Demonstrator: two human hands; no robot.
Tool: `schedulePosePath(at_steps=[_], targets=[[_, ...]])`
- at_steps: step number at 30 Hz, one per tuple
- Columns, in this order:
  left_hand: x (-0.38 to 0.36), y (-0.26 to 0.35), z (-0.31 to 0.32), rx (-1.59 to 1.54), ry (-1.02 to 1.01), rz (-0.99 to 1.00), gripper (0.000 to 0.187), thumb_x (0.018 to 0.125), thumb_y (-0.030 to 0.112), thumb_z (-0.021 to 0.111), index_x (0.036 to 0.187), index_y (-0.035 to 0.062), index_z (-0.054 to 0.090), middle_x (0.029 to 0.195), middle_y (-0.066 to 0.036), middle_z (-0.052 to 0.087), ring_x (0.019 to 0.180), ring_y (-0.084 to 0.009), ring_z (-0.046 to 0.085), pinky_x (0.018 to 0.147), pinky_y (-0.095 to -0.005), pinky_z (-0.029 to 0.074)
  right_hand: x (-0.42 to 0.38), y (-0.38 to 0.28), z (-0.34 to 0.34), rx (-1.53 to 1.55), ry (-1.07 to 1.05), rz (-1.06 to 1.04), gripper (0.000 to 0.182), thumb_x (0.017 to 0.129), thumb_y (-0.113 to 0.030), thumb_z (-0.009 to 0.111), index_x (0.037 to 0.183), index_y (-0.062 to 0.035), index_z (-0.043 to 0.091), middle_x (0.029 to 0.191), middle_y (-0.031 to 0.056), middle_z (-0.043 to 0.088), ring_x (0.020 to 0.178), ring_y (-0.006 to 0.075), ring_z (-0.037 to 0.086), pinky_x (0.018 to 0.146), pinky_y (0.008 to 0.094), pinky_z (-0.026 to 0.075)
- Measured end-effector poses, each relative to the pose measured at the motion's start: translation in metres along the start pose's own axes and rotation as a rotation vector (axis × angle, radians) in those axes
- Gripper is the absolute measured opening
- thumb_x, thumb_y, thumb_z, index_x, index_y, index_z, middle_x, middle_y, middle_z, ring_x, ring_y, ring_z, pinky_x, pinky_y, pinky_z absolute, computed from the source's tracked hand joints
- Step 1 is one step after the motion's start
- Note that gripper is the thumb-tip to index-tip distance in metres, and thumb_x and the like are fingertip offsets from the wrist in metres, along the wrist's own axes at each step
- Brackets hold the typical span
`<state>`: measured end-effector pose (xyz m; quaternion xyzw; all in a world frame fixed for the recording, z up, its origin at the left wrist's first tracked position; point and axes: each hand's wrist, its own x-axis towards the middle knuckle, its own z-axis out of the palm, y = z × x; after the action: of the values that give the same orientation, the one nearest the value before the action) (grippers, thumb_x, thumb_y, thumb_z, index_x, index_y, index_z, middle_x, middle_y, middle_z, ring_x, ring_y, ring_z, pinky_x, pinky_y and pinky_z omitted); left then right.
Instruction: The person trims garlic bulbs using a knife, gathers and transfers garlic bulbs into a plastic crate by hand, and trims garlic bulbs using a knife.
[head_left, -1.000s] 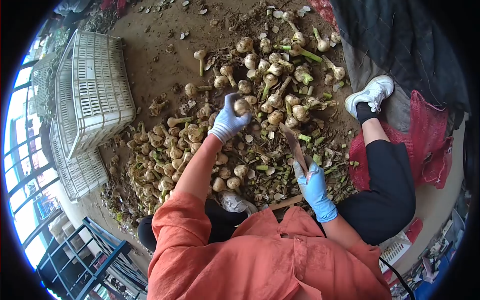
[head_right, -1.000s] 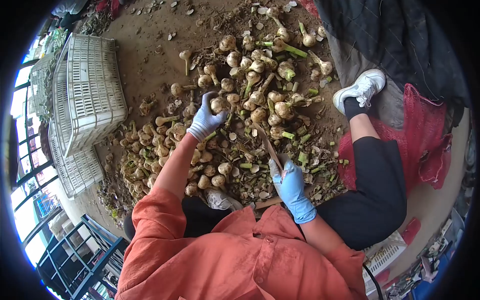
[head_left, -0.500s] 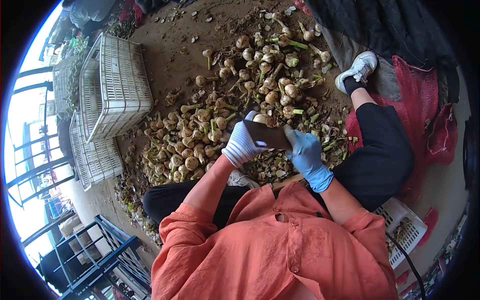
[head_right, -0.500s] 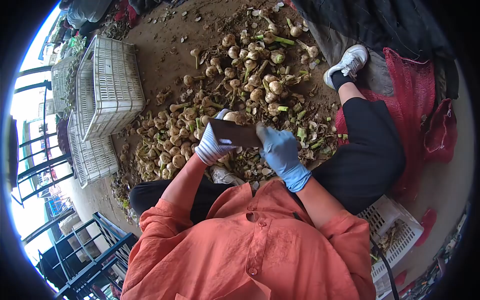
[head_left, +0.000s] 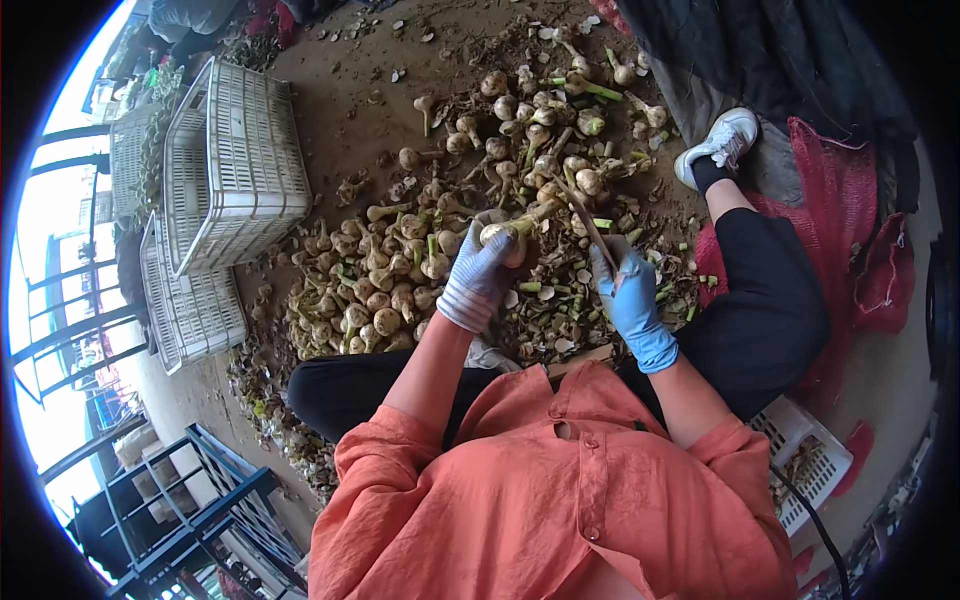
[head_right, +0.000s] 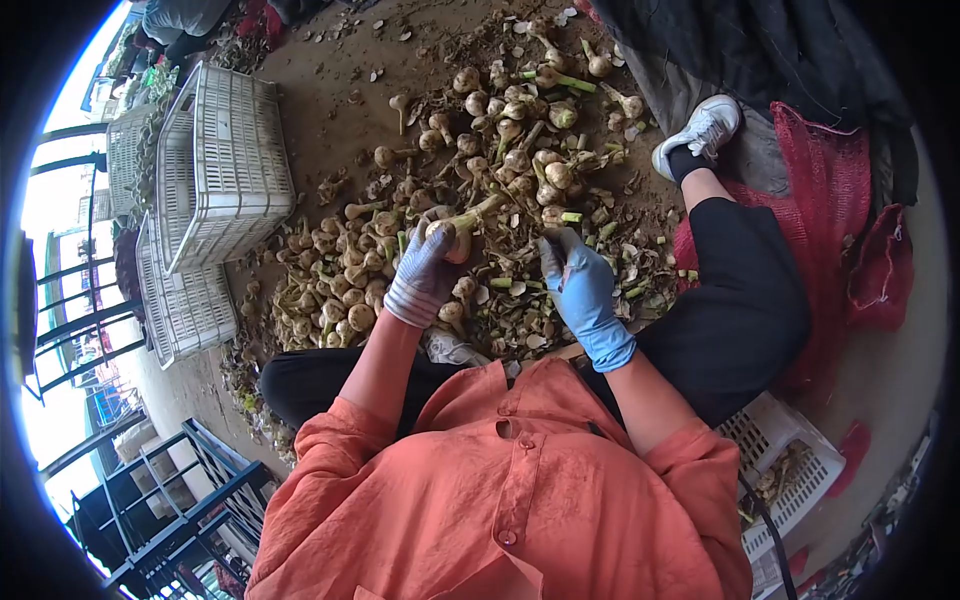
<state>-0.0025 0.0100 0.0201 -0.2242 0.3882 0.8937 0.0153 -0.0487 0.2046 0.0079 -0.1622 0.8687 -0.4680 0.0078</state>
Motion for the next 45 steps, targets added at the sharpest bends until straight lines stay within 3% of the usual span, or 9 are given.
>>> schedulePosePath(at_steps=[6,9,11,14,18,30,31,38,45], targets=[[-0.004,-0.025,0.001,-0.223,0.092,-0.109,0.036,0.081,0.029,0.066,0.105,0.0119,0.047,0.092,-0.005,0.056,0.074,-0.0193,0.058,0.064,-0.0322,0.048,-0.001,0.006,0.004,0.041,-0.093,0.021,0.015,0.086,-0.019,0.059,0.093,-0.0065,0.060,0.072,0.0143,0.063,0.063,0.0293,0.063,0.053,0.0369,0.048],[-0.021,-0.006,-0.012,-0.252,-0.043,-0.096,0.039,0.079,0.030,0.068,0.105,0.0118,0.046,0.090,-0.006,0.056,0.075,-0.0197,0.059,0.062,-0.0322,0.050,-0.023,0.093,0.024,-0.464,-0.430,0.187,0.025,0.088,-0.029,0.051,0.097,-0.0077,0.059,0.072,0.0183,0.063,0.067,0.0340,0.063,0.057,0.0436,0.050],[-0.024,0.031,-0.051,0.238,0.053,0.104,0.042,0.078,0.031,0.069,0.103,0.0066,0.045,0.088,-0.007,0.057,0.075,-0.0188,0.060,0.065,-0.0306,0.052,-0.025,0.080,0.018,-0.434,-0.316,0.163,0.023,0.087,-0.030,0.053,0.093,-0.0080,0.059,0.067,0.0179,0.061,0.062,0.0358,0.061,0.054,0.0441,0.049],[-0.033,0.100,-0.087,2.120,0.321,-0.308,0.068,0.070,0.044,0.072,0.115,-0.0018,0.051,0.107,-0.021,0.058,0.100,-0.0304,0.058,0.086,-0.0359,0.047,-0.007,0.038,0.000,-0.358,-0.286,0.150,0.024,0.087,-0.030,0.055,0.091,-0.0076,0.059,0.066,0.0172,0.061,0.061,0.0355,0.061,0.053,0.0438,0.048],[0.058,0.069,-0.139,1.076,0.242,-0.114,0.069,0.072,0.053,0.067,0.116,0.0019,0.053,0.114,-0.022,0.055,0.099,-0.0349,0.057,0.085,-0.0399,0.046,-0.006,0.048,0.016,-0.200,-0.259,0.239,0.026,0.087,-0.029,0.058,0.087,-0.0033,0.058,0.063,0.0168,0.060,0.058,0.0349,0.060,0.049,0.0412,0.046],[0.266,-0.047,-0.109,1.597,0.761,-0.351,0.065,0.067,0.047,0.069,0.112,0.0036,0.052,0.119,-0.020,0.050,0.109,-0.0351,0.049,0.091,-0.0418,0.043,0.021,0.038,0.024,-0.011,-0.436,0.470,0.029,0.086,-0.024,0.060,0.095,0.0035,0.058,0.081,0.0201,0.062,0.073,0.0360,0.060,0.063,0.0373,0.047],[0.260,-0.043,-0.109,1.589,0.688,-0.255,0.061,0.067,0.045,0.069,0.109,0.0035,0.052,0.111,-0.020,0.054,0.103,-0.0359,0.053,0.087,-0.0422,0.045,0.016,0.042,0.029,-0.024,-0.306,0.364,0.016,0.084,-0.019,0.061,0.085,-0.0030,0.058,0.062,0.0129,0.057,0.053,0.0325,0.054,0.049,0.0357,0.043],[0.138,-0.017,-0.041,1.193,-0.123,0.055,0.071,0.067,0.037,0.073,0.117,-0.0015,0.041,0.089,-0.022,0.063,0.084,-0.0300,0.065,0.076,-0.0347,0.050,0.026,0.027,0.017,0.002,-0.117,0.268,0.015,0.083,-0.014,0.060,0.093,-0.0037,0.060,0.076,0.0153,0.063,0.063,0.0330,0.061,0.054,0.0369,0.047],[0.057,-0.026,-0.021,1.095,-0.323,0.274,0.073,0.063,0.026,0.080,0.114,-0.0057,0.039,0.077,-0.010,0.062,0.068,-0.0199,0.058,0.065,-0.0314,0.048,0.006,-0.002,-0.004,-0.159,-0.141,-0.219,0.048,0.064,-0.005,0.067,0.110,-0.0047,0.057,0.078,0.0109,0.062,0.063,0.0296,0.060,0.056,0.0364,0.046]])
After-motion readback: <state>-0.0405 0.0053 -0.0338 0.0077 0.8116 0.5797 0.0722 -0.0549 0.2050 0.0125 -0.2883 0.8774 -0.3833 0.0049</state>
